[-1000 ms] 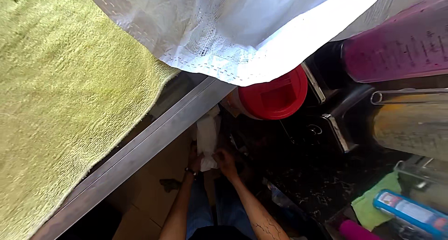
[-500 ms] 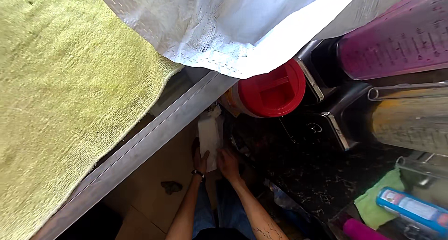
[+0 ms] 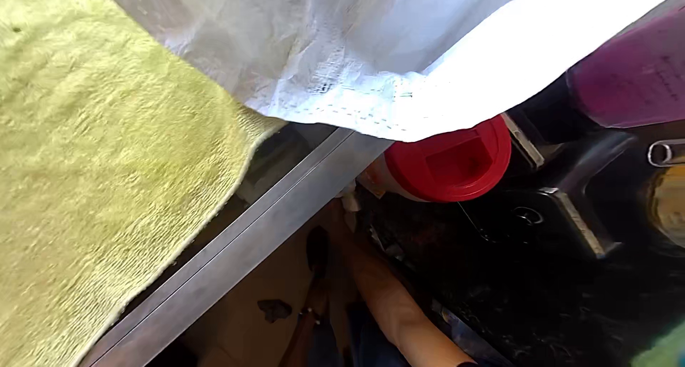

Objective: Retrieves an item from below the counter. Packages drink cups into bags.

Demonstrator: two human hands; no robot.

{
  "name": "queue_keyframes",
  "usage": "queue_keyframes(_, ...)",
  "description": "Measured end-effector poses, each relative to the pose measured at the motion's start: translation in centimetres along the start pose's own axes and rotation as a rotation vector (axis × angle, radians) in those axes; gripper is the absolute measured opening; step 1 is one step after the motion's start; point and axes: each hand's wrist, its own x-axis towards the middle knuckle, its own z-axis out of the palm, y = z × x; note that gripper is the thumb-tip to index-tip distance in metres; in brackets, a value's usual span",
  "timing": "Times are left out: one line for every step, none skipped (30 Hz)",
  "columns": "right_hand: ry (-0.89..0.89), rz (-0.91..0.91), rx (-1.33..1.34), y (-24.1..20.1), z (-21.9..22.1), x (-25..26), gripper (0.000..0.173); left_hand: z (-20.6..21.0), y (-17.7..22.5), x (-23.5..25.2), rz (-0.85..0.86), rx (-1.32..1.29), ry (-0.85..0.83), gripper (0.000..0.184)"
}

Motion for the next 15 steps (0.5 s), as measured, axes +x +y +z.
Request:
queue_keyframes(-0.074,0.011,0.148,0.4,-1.8,-0.9,0.043,-1.5,-1.4,1.6,-0.030,-0.159,0.129,0.043)
queue_keyframes(-0.126,0.039,0.296,0.5,-3.2,-1.9,0.036,-3.0,-1.8,3.0,-0.098,-0.289,0.258,0.042)
queue_keyframes(-0.152,0.083,0.451,0.4,-4.4,-2.9,0.027,-4.8,-1.4,3.9,-0.145,-0.361,0.358,0.043)
queue_keyframes(-0.181,0.143,0.593,0.2,-5.4,-3.8,0.040,-6.4,-0.5,4.6,-0.153,-0.392,0.414,0.042)
queue_keyframes(-0.255,0.192,0.657,0.0,-6.5,-4.9,0.052,-7.8,0.8,5.1,-0.133,-0.403,0.429,0.041)
queue_keyframes(-0.302,0.235,0.682,-0.3,-7.3,-6.0,0.059,-8.9,2.3,5.8,-0.092,-0.381,0.402,0.042)
queue_keyframes(-0.336,0.265,0.670,-1.0,-7.8,-7.0,0.063,-9.7,4.0,6.7,-0.032,-0.307,0.355,0.044)
queue_keyframes(-0.375,0.283,0.636,-1.6,-8.3,-8.0,0.065,-10.0,5.5,7.9,0.025,-0.200,0.322,0.049)
queue_keyframes(-0.418,0.292,0.587,-2.2,-8.7,-9.0,0.066,-10.0,7.1,9.4,0.061,-0.083,0.304,0.054)
queue_keyframes(-0.463,0.289,0.529,-2.9,-8.9,-9.7,0.065,-9.9,9.3,11.2,0.086,0.029,0.285,0.060)
queue_keyframes(-0.512,0.280,0.475,-3.6,-9.3,-10.5,0.062,-9.6,11.7,12.7,0.106,0.125,0.259,0.067)
queue_keyframes(-0.563,0.264,0.434,-4.1,-9.8,-11.1,0.060,-9.2,14.3,13.6,0.132,0.203,0.227,0.071)
queue_keyframes(-0.594,0.250,0.397,-4.8,-10.2,-11.5,0.058,-9.2,16.7,14.0,0.172,0.251,0.170,0.071)
queue_keyframes(-0.594,0.238,0.356,-5.6,-10.7,-11.8,0.057,-9.0,18.2,14.0,0.230,0.282,0.118,0.068)
queue_keyframes(-0.556,0.213,0.317,-6.5,-11.1,-11.9,0.056,-9.0,18.6,13.5,0.297,0.311,0.075,0.066)
